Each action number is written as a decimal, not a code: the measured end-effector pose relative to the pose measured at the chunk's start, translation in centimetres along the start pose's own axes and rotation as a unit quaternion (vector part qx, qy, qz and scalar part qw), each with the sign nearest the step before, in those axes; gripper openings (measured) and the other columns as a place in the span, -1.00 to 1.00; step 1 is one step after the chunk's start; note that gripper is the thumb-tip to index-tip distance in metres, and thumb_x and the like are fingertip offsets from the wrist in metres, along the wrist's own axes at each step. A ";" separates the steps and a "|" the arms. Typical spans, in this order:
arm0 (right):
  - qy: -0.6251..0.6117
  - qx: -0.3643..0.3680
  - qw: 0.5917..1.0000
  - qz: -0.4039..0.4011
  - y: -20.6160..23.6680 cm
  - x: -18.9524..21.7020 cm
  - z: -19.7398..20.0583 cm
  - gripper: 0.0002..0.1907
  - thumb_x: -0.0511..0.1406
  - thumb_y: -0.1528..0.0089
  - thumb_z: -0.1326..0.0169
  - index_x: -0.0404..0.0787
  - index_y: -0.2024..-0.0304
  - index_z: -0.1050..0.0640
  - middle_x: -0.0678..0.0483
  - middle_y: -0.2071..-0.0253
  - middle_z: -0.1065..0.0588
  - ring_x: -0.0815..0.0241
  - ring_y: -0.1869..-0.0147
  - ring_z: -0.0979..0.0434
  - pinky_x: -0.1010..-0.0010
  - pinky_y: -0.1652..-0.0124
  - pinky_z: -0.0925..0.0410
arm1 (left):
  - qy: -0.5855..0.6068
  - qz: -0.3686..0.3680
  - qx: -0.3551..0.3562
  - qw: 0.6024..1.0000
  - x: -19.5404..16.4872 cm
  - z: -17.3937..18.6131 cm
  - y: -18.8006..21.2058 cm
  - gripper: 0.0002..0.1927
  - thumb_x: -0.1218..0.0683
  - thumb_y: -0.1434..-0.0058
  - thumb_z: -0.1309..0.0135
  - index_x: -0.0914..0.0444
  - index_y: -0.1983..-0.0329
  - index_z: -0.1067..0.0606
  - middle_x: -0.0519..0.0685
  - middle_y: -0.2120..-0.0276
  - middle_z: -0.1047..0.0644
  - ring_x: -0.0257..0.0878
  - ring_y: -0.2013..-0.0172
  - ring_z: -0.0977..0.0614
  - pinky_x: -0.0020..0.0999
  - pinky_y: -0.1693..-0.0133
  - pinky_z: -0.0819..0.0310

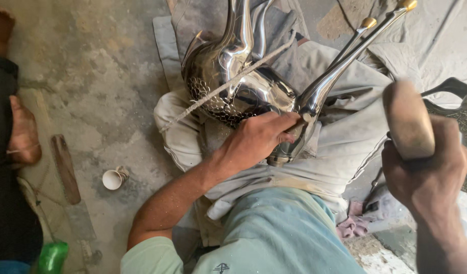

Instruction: The person uses a hammer and a small metal punch to create a pattern of indentations on the surface of a shiny metal object. The object is held steady on a cloth-covered surface while the person repeatedly strikes the punch to form a decorative design.

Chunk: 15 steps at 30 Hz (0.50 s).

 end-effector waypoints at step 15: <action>0.044 0.048 0.996 0.068 -5.1 3.1 2.0 -0.48 -0.64 0.04 -0.18 -0.45 -0.01 -0.59 -0.29 0.22 -0.53 -0.17 0.23 -0.60 0.17 0.25 -0.47 | -0.014 0.017 -0.054 0.998 0.9 -0.2 1.3 -0.62 0.05 -0.37 -0.21 0.21 -0.17 -0.40 0.07 0.22 -0.56 0.00 0.24 -0.68 -0.13 0.27 -0.59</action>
Point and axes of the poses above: each hand's wrist, its own y-axis away from the middle knuckle, its own z-axis out of the back of the hand, x = y × z, the point moved 5 cm from there along -y, towards the middle knuckle
